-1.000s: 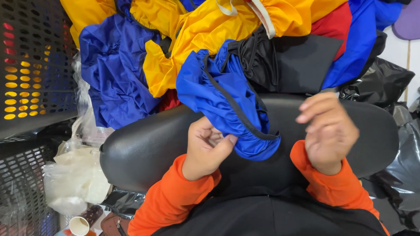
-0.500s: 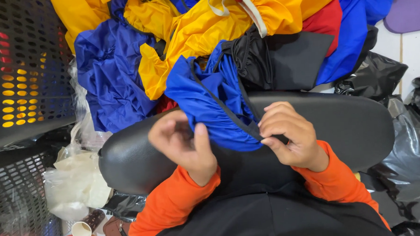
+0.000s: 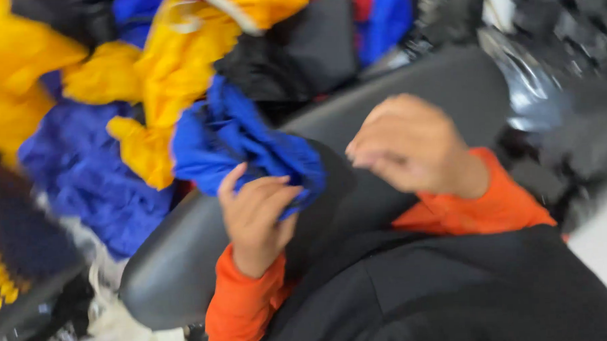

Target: Cleaning fabric items with a sponge, folding them, placing them in plastic bags, and trimming excess material with scissors.

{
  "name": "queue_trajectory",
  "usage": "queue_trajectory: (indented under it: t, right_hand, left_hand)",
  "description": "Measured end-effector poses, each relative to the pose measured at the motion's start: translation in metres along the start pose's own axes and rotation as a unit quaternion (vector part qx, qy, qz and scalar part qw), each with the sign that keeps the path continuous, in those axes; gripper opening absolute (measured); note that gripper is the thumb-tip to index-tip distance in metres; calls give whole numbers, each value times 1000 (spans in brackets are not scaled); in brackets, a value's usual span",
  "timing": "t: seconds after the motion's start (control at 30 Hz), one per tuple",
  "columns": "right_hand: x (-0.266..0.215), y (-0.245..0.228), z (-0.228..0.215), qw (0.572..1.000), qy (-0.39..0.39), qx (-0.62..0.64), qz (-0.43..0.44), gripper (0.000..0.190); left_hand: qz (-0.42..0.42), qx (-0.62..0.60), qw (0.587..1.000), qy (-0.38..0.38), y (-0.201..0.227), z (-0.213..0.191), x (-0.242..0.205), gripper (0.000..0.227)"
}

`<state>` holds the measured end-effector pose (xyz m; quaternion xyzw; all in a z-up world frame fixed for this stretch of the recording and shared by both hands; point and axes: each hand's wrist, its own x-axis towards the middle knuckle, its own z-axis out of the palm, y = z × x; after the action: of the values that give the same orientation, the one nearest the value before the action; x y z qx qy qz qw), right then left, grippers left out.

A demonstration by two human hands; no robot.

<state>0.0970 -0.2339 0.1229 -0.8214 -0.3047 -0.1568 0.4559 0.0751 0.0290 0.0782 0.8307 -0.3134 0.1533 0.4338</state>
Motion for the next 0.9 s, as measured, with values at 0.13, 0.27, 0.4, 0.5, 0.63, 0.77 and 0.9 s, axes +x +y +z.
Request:
queue_trajectory:
  t: [0.13, 0.27, 0.4, 0.5, 0.63, 0.77, 0.9]
  right_hand:
    - [-57, -11, -78, 973, -9, -100, 206, 11]
    - [-149, -6, -110, 896, -71, -298, 322, 7]
    - [-283, 44, -78, 686, -364, -429, 461, 21]
    - [-328, 48, -29, 711, -392, -263, 521, 20]
    - [-333, 53, 14, 782, -334, -174, 496, 20]
    - [-349, 60, 37, 793, -310, -183, 492, 20]
    - [-377, 62, 39, 793, -283, -191, 505, 23]
  left_hand:
    - [-72, -28, 997, -5, 13, -6, -5, 25]
    - [-75, -79, 994, -21, 19, -3, -2, 23]
    - [-123, -170, 977, -43, 23, -1, -9, 20]
    - [-98, -288, 952, -34, 7, 13, -14, 22]
    - [-57, -400, 914, -33, 1, 17, -14, 18]
    - [-53, -384, 922, -17, -4, 22, -16, 12]
    - [-108, -396, 912, -3, -2, 25, -21, 27]
